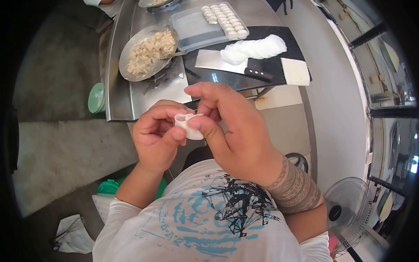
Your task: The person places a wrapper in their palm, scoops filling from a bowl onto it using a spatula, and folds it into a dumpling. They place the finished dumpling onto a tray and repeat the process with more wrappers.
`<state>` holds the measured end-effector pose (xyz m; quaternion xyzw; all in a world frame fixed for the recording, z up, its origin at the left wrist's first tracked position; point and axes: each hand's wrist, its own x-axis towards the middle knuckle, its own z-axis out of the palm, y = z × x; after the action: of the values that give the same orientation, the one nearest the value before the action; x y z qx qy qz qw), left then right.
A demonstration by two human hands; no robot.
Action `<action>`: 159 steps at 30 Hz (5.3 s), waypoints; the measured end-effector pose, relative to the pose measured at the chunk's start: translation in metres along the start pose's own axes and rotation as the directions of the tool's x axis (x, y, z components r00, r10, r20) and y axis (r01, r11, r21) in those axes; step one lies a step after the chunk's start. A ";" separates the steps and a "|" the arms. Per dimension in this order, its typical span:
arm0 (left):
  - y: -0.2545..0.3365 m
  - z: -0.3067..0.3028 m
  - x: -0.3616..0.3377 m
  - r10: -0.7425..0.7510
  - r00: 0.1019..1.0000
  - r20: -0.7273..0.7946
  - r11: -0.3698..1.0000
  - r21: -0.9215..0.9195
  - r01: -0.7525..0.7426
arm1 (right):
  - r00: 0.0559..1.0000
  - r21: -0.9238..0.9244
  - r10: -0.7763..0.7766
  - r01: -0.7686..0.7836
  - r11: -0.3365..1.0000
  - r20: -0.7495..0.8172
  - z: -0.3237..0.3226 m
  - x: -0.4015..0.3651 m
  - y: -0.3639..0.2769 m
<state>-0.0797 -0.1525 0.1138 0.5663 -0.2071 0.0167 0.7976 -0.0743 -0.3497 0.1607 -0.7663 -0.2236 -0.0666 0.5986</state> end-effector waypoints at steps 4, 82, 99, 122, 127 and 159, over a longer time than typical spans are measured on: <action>-0.003 -0.020 0.015 0.081 0.994 -0.068 0.997 -0.009 -0.082 | 0.994 -0.041 -0.061 0.065 0.997 0.088 0.011 0.030 0.014; -0.314 -0.133 0.363 -0.203 0.972 -0.120 0.177 0.972 0.157 | 0.671 0.075 0.738 -0.735 0.674 -0.066 -0.197 0.038 0.246; -0.182 -0.056 0.297 -0.181 0.973 -0.142 0.271 0.944 0.188 | 0.930 -0.558 0.361 -0.336 0.759 -0.068 -0.240 0.109 0.353; -0.136 0.029 0.118 -0.142 0.927 -0.346 0.523 0.769 0.368 | 0.747 -0.740 0.661 -0.406 0.537 0.070 -0.216 0.206 0.402; -0.141 0.029 0.119 -0.158 0.936 -0.315 0.542 0.765 0.349 | 0.782 -0.758 0.623 -0.393 0.521 0.023 -0.217 0.198 0.398; -0.051 -0.117 0.021 -0.146 0.989 0.015 0.491 0.869 0.059 | 0.857 -0.544 -0.103 0.408 0.733 0.505 0.103 0.208 0.185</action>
<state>-0.0113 -0.0687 0.0434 0.9010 -0.1713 0.0461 0.3959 0.1718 -0.2312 0.0453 -0.8770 -0.4236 -0.0464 0.2219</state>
